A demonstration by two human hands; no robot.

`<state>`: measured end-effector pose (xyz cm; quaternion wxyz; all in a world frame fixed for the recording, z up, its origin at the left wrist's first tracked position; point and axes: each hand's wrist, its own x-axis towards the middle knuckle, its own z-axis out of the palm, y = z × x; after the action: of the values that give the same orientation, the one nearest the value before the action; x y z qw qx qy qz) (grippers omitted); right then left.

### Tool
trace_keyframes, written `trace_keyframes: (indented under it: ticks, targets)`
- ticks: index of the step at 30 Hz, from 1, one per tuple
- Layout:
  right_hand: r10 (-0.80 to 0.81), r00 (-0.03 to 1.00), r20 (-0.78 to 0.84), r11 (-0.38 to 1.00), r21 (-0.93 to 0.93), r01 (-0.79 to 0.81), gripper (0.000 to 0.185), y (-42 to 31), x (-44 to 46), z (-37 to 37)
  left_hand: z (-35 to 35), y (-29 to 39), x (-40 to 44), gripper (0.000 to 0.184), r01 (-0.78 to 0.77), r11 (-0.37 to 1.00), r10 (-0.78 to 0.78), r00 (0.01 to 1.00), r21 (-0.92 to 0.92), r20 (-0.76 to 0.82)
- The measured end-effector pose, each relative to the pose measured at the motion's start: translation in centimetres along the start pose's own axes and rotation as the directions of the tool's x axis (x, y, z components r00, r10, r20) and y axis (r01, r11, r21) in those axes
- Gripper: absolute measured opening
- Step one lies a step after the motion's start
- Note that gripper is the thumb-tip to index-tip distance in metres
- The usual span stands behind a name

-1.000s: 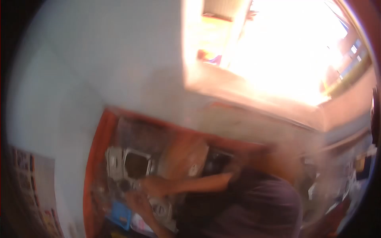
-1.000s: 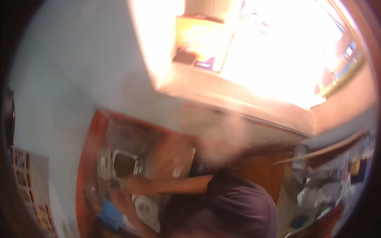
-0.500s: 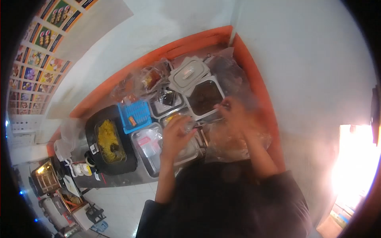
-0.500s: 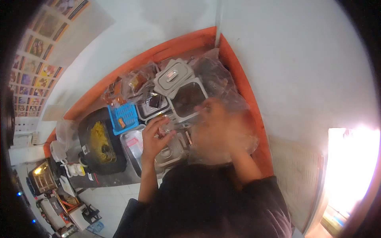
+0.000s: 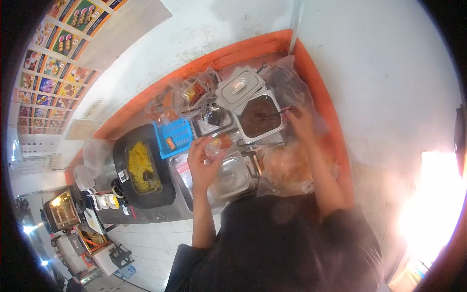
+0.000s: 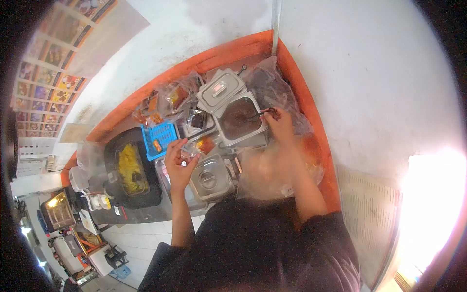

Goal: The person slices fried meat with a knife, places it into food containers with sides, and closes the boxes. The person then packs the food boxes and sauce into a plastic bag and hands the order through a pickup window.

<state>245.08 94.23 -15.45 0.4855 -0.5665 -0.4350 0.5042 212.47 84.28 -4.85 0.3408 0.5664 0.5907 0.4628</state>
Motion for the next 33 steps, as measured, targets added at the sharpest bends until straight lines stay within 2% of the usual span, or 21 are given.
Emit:
trace_keyframes:
  ticks: [1,3,5,7,8,10,11,13,14,16,17,19,21,23,24,25,26,28,29,31,33]
  targets:
    - [-0.020,1.000,0.013,0.997,0.070,0.019,0.009,0.6,0.2,0.0,-0.1,-0.1,-0.1,0.059,-0.022,1.000,0.022,1.000,0.013,0.009]
    - [-0.006,0.997,0.076,0.999,0.053,0.002,0.010,1.3,0.2,-0.2,-0.3,-0.3,-0.3,0.063,-0.045,0.999,0.044,0.999,0.030,0.014]
    - [0.009,0.991,0.137,0.999,0.032,-0.014,0.012,1.7,-0.1,0.1,-0.3,-0.4,-0.6,0.075,0.007,1.000,-0.007,1.000,-0.029,-0.021]
    - [0.045,0.991,0.122,0.975,0.209,-0.070,0.014,2.8,-0.4,0.6,-0.3,-0.6,-0.7,0.081,0.008,1.000,-0.008,1.000,-0.015,-0.010]
    - [0.047,0.991,0.126,0.976,0.206,-0.072,0.014,3.2,-0.6,0.5,-0.3,-0.7,-0.8,0.087,0.013,1.000,-0.013,1.000,-0.004,0.004]
    - [0.176,0.983,0.053,0.976,0.120,-0.181,0.018,3.5,-0.7,0.1,0.0,0.0,-0.8,0.086,0.037,0.999,-0.037,0.999,-0.011,-0.024]
    - [0.173,0.983,0.056,0.977,0.116,-0.178,0.018,3.6,-0.7,0.0,0.1,0.2,-0.6,0.086,0.057,0.998,-0.058,0.997,-0.016,-0.048]
    - [0.319,0.948,-0.025,0.931,0.195,-0.308,0.027,3.8,-1.1,-0.3,0.0,0.0,-0.3,0.087,0.061,0.998,-0.059,0.997,0.028,-0.052]
    - [0.325,0.945,-0.024,0.929,0.193,-0.315,0.027,4.0,-1.5,-0.3,-0.1,-0.1,-0.4,0.087,0.067,0.995,-0.064,0.997,0.077,-0.048]
    - [0.445,0.892,-0.078,0.830,0.409,-0.378,0.027,3.7,-0.9,-0.3,0.6,-1.1,0.3,0.088,0.037,0.998,-0.034,0.997,0.046,-0.063]
    - [0.438,0.895,-0.081,0.834,0.408,-0.371,0.027,3.5,-0.8,-0.4,1.0,-1.5,0.8,0.088,0.009,1.000,-0.008,0.997,0.015,-0.077]
    - [0.446,0.888,-0.114,0.761,0.571,-0.309,0.018,3.1,-0.6,-0.5,2.2,-1.5,2.0,0.087,0.000,0.999,-0.002,0.998,-0.039,-0.070]
    - [0.398,0.911,-0.111,0.766,0.587,-0.263,0.019,2.0,-0.7,-0.8,2.9,-1.8,3.1,0.086,-0.016,0.996,0.009,0.997,-0.092,-0.074]
    - [0.343,0.933,-0.109,0.774,0.595,-0.215,0.020,0.4,-0.4,-1.3,3.8,-2.3,4.1,0.086,0.007,0.997,-0.004,0.999,0.077,-0.036]
    - [0.365,0.929,-0.067,0.760,0.598,-0.255,0.020,-1.8,-0.4,-1.6,4.0,-1.4,4.8,0.077,0.030,0.995,-0.035,0.998,0.097,0.044]
    - [0.391,0.920,-0.027,0.744,0.598,-0.298,0.021,-3.3,-0.5,-1.9,4.7,-2.0,5.3,0.077,0.022,0.996,-0.026,0.999,0.085,0.037]
    - [0.377,0.926,-0.030,0.753,0.591,-0.288,0.021,-4.2,-0.5,-2.0,5.8,-3.1,6.1,0.076,-0.069,0.978,0.059,0.997,0.197,0.057]
    - [0.306,0.951,-0.043,0.785,0.576,-0.227,0.018,-6.0,-0.2,-2.1,7.5,-3.4,7.3,0.075,-0.186,0.959,0.169,0.981,0.214,0.098]
    - [0.291,0.955,-0.052,0.792,0.573,-0.210,0.018,-6.8,-0.2,-2.3,8.4,-3.5,7.8,0.075,-0.200,0.959,0.184,0.978,0.203,0.095]
    - [0.226,0.972,-0.070,0.836,0.527,-0.156,0.026,-9.2,-0.9,-2.5,9.9,-2.5,8.5,0.087,-0.240,0.967,0.233,0.968,0.080,0.090]
    - [0.212,0.974,-0.082,0.842,0.522,-0.139,0.024,-10.7,-0.9,-2.5,10.6,-1.6,8.8,0.088,-0.239,0.971,0.237,0.966,0.011,0.101]
